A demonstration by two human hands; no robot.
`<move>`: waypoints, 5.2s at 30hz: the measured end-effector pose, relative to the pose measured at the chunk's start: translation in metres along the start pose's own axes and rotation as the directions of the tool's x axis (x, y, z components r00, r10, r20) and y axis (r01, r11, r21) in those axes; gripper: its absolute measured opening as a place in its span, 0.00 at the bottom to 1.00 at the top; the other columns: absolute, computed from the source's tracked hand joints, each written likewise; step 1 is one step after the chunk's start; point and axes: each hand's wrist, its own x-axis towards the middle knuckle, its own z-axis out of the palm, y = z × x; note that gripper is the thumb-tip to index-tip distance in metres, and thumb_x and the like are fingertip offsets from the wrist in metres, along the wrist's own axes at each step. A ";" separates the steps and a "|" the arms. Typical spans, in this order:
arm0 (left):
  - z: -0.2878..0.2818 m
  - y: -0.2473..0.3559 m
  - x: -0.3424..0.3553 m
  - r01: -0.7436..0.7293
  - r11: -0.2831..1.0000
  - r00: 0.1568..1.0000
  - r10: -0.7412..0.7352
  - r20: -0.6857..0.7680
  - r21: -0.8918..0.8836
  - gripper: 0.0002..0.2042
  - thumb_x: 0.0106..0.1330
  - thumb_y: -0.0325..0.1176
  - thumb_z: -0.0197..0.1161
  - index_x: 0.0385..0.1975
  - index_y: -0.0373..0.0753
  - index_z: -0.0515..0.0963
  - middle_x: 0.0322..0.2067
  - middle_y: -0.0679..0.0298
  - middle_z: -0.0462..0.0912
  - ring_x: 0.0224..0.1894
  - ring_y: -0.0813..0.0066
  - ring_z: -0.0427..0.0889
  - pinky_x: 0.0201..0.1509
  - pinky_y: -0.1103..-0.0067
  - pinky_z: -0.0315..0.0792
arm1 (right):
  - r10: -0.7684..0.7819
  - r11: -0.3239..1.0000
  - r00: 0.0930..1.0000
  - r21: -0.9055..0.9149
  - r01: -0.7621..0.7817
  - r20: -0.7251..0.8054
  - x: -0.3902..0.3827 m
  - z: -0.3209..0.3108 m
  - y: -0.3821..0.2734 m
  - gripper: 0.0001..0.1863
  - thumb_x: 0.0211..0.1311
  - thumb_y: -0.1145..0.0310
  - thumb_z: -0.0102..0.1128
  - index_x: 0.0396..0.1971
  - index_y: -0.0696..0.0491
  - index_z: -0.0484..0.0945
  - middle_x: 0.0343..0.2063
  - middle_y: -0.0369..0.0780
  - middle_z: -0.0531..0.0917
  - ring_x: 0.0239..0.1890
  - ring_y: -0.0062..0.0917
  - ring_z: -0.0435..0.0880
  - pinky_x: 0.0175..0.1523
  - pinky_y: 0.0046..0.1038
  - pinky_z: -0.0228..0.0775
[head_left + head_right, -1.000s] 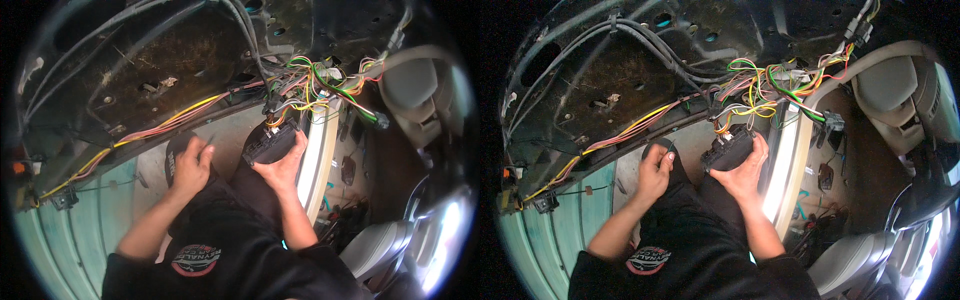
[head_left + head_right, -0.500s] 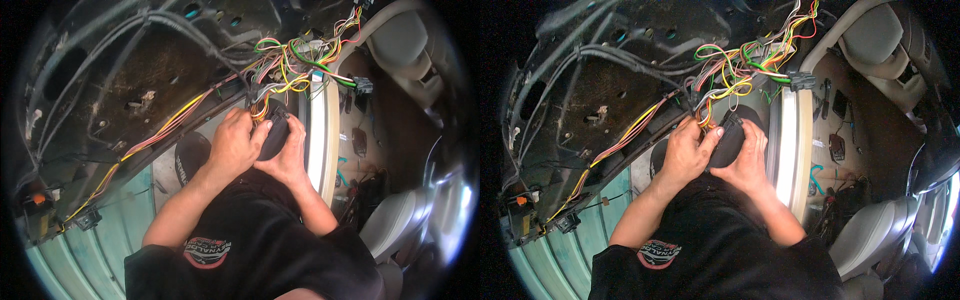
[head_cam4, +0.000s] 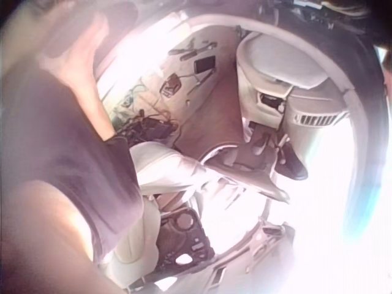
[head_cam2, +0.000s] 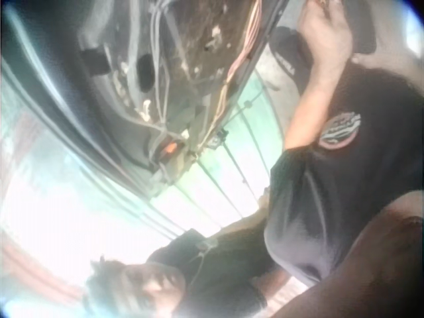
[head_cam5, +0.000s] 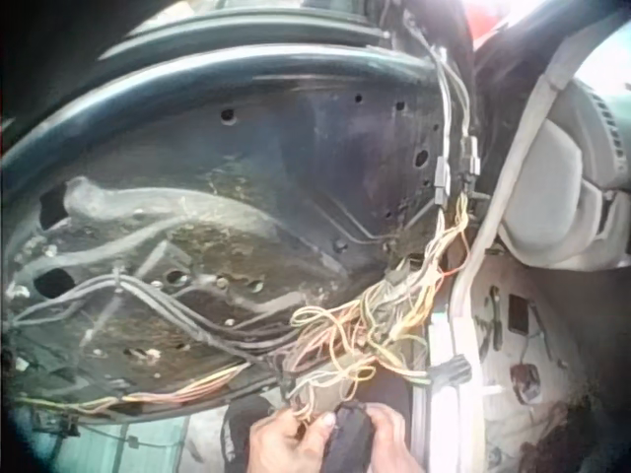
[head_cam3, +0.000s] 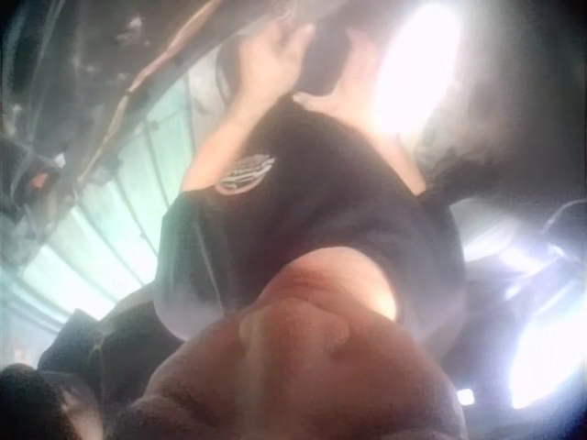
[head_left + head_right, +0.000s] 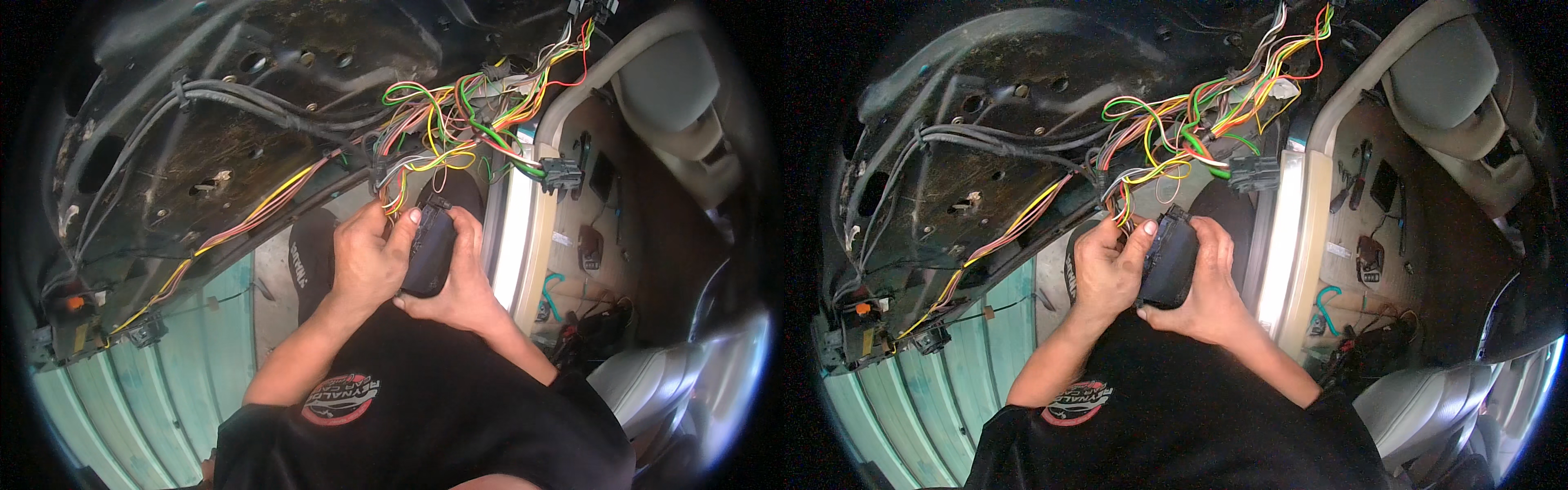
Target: The person is working on a car's electronic control unit located under the dashboard. They use a small tool to release locking tabs and disconnect multiple wire harnesses from the black plastic housing. Finally, they remove the circuit board from the casing.
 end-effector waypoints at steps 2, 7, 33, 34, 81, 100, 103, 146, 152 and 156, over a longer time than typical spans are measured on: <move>0.000 -0.002 -0.002 -0.009 1.000 1.000 0.009 0.000 0.019 0.08 0.70 0.32 0.68 0.36 0.32 0.83 0.25 0.58 0.83 0.25 0.74 0.80 0.32 0.75 0.73 | 0.061 0.992 0.983 0.097 -0.078 0.173 0.005 -0.020 -0.002 0.59 0.42 0.56 0.82 0.68 0.63 0.52 0.66 0.59 0.62 0.71 0.55 0.60 0.76 0.47 0.51; -0.001 0.002 -0.006 -0.076 0.997 0.997 0.076 -0.003 -0.006 0.09 0.70 0.32 0.69 0.36 0.31 0.83 0.27 0.57 0.83 0.28 0.72 0.81 0.34 0.75 0.74 | 0.297 0.918 0.926 0.198 -0.345 0.233 0.026 -0.024 -0.003 0.51 0.48 0.60 0.77 0.66 0.65 0.55 0.65 0.60 0.64 0.71 0.50 0.66 0.74 0.41 0.59; -0.012 -0.007 -0.009 -0.151 0.985 0.988 0.149 0.027 0.081 0.12 0.64 0.31 0.70 0.33 0.30 0.75 0.29 0.51 0.79 0.35 0.49 0.78 0.39 0.59 0.72 | 0.314 0.930 0.945 0.174 -0.325 0.089 0.017 0.017 -0.014 0.42 0.50 0.69 0.70 0.63 0.63 0.57 0.55 0.56 0.67 0.59 0.51 0.68 0.67 0.47 0.60; -0.017 -0.004 -0.008 -0.105 0.991 0.992 0.100 0.074 0.077 0.12 0.64 0.32 0.71 0.33 0.30 0.76 0.30 0.51 0.79 0.36 0.48 0.78 0.40 0.59 0.72 | 0.295 0.943 0.952 0.133 -0.304 0.086 0.017 0.017 -0.017 0.42 0.50 0.69 0.70 0.63 0.63 0.57 0.55 0.57 0.66 0.60 0.52 0.67 0.68 0.47 0.60; -0.009 0.011 0.024 0.237 0.946 0.945 -0.172 0.279 -0.222 0.16 0.61 0.37 0.75 0.40 0.32 0.79 0.34 0.47 0.82 0.35 0.53 0.84 0.41 0.63 0.77 | 0.310 0.840 0.876 0.326 -0.434 0.369 0.079 -0.017 0.019 0.30 0.82 0.50 0.37 0.51 0.63 0.79 0.45 0.45 0.86 0.50 0.26 0.80 0.59 0.32 0.69; -0.022 -0.044 -0.088 0.309 0.637 0.938 -0.325 0.117 -0.707 0.25 0.70 0.23 0.62 0.66 0.31 0.68 0.56 0.57 0.78 0.58 0.72 0.79 0.66 0.73 0.74 | 0.510 0.398 0.860 0.883 -0.248 0.012 0.036 0.066 0.020 0.26 0.78 0.49 0.37 0.42 0.56 0.76 0.37 0.39 0.80 0.44 0.31 0.81 0.56 0.37 0.73; -0.018 -0.052 -0.078 0.225 0.595 0.947 -0.320 0.029 -0.772 0.23 0.71 0.26 0.63 0.65 0.31 0.70 0.53 0.57 0.80 0.55 0.76 0.80 0.62 0.75 0.76 | 0.398 0.332 0.917 0.931 -0.154 0.010 0.036 0.078 0.022 0.21 0.81 0.51 0.41 0.51 0.52 0.74 0.40 0.38 0.82 0.42 0.26 0.81 0.52 0.32 0.73; -0.062 -0.073 -0.065 -0.180 0.966 0.980 0.159 -0.123 -0.188 0.34 0.57 0.37 0.74 0.63 0.29 0.71 0.63 0.43 0.73 0.66 0.41 0.72 0.70 0.58 0.67 | -0.117 0.986 0.882 0.056 0.160 -0.456 0.056 0.067 -0.054 0.11 0.79 0.67 0.52 0.36 0.56 0.78 0.25 0.33 0.75 0.27 0.15 0.69 0.32 0.22 0.62; -0.068 -0.054 -0.022 -0.240 0.968 0.969 0.235 -0.074 -0.071 0.33 0.54 0.34 0.73 0.61 0.29 0.74 0.54 0.42 0.82 0.59 0.47 0.82 0.66 0.65 0.73 | -0.166 0.984 0.883 -0.014 0.178 -0.439 0.052 0.057 -0.053 0.10 0.78 0.67 0.53 0.39 0.57 0.79 0.24 0.32 0.76 0.24 0.14 0.70 0.30 0.21 0.64; -0.059 -0.047 -0.021 -0.107 0.984 0.994 0.109 0.007 -0.139 0.32 0.55 0.33 0.72 0.61 0.29 0.73 0.53 0.40 0.82 0.58 0.45 0.82 0.64 0.64 0.75 | -0.217 0.975 0.880 -0.045 0.218 -0.424 0.053 0.054 -0.055 0.10 0.78 0.68 0.53 0.40 0.57 0.79 0.23 0.33 0.76 0.23 0.14 0.71 0.29 0.20 0.64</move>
